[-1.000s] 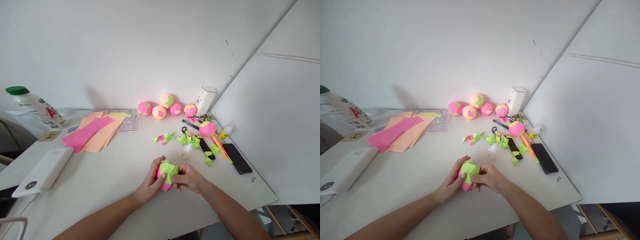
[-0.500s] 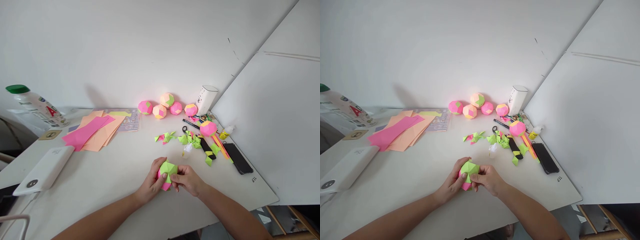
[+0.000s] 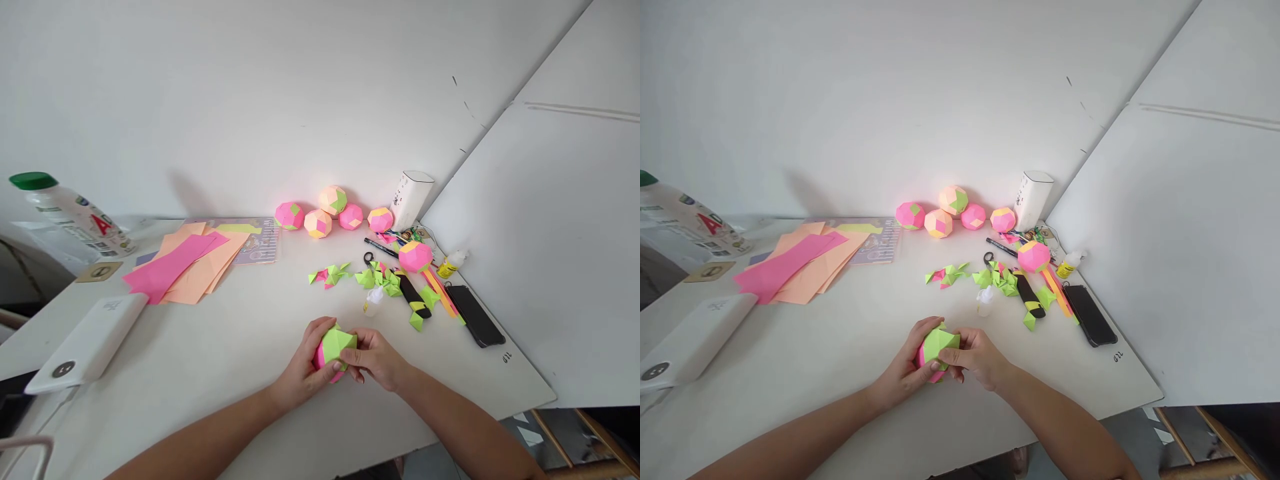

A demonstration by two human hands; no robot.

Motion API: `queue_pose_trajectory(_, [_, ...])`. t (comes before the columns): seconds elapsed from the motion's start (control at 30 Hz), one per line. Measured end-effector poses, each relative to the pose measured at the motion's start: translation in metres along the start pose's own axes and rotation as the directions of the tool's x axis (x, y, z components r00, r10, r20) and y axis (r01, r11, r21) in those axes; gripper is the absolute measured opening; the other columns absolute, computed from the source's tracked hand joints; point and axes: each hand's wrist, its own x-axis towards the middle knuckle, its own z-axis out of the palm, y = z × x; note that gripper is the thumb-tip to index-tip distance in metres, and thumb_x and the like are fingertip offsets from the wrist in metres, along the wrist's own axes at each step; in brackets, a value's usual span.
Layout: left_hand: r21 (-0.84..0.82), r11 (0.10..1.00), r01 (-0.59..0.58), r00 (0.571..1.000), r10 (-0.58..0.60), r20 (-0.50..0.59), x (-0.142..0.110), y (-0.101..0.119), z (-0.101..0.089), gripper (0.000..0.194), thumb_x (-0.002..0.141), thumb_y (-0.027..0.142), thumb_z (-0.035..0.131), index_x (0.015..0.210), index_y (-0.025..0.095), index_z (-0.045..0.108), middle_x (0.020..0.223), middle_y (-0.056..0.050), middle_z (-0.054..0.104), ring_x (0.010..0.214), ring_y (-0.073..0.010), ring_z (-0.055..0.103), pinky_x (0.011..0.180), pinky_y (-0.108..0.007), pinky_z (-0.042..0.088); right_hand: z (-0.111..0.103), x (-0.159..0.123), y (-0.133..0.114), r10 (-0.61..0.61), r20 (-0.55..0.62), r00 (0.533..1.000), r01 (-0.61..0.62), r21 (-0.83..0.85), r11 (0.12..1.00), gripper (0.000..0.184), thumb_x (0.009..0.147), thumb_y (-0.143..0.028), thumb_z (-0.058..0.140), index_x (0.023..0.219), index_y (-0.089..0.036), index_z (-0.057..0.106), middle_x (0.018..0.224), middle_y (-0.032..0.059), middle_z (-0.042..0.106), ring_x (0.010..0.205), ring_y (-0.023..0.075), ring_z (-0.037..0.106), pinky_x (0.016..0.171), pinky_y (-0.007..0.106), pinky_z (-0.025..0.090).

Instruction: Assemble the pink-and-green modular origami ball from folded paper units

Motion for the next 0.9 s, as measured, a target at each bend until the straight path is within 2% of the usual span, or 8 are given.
queue_pose_trajectory(0.2, [-0.013,1.0,0.001,1.0,-0.001,0.012,-0.0002,0.0,0.0006,0.069,0.081,0.043,0.061,0.14,0.029,0.03,0.135,-0.013,0.03,0.123,-0.0331,0.036,0.098,-0.05,0.039,0.0002,-0.0003,0.0004,-0.021,0.0,1.0,0.021,-0.017,1.0,0.029,0.067,-0.036,0.078,0.071,-0.014,0.059,0.053,-0.0036,0.058,0.04,0.0063,0.047,0.037,0.019,0.033])
queue_pose_trajectory(0.5, [-0.063,0.998,0.009,1.0,-0.007,0.023,-0.0013,-0.003,0.0019,0.083,0.071,0.047,0.071,0.14,0.029,0.028,0.138,-0.015,0.027,0.128,-0.037,0.031,0.102,-0.053,0.034,0.0016,-0.0029,-0.0056,-0.047,0.073,0.996,0.049,-0.025,0.998,0.031,0.077,-0.041,0.068,0.068,-0.012,0.062,0.054,-0.002,0.055,0.042,0.0076,0.05,0.037,0.02,0.035])
queue_pose_trajectory(0.73, [-0.104,0.993,0.061,0.998,-0.059,0.017,-0.0016,-0.0006,0.0036,0.092,0.065,0.038,0.078,0.141,0.029,0.027,0.133,-0.014,0.035,0.12,-0.0345,0.041,0.098,-0.052,0.039,0.0023,-0.0023,-0.0056,-0.007,0.057,0.998,0.006,0.013,1.0,0.033,0.081,-0.041,0.062,0.067,-0.011,0.063,0.052,-0.0006,0.056,0.04,0.0089,0.052,0.035,0.02,0.036])
queue_pose_trajectory(0.9, [-0.106,0.993,0.057,0.998,-0.054,0.032,-0.0015,-0.0019,0.0038,0.09,0.066,0.032,0.077,0.14,0.03,0.027,0.13,-0.014,0.037,0.122,-0.0359,0.039,0.099,-0.054,0.036,0.0019,-0.0009,-0.0045,0.024,0.04,0.999,-0.024,-0.014,1.0,0.036,0.083,-0.042,0.058,0.066,-0.011,0.062,0.051,0.0,0.057,0.04,0.0096,0.053,0.035,0.02,0.037])
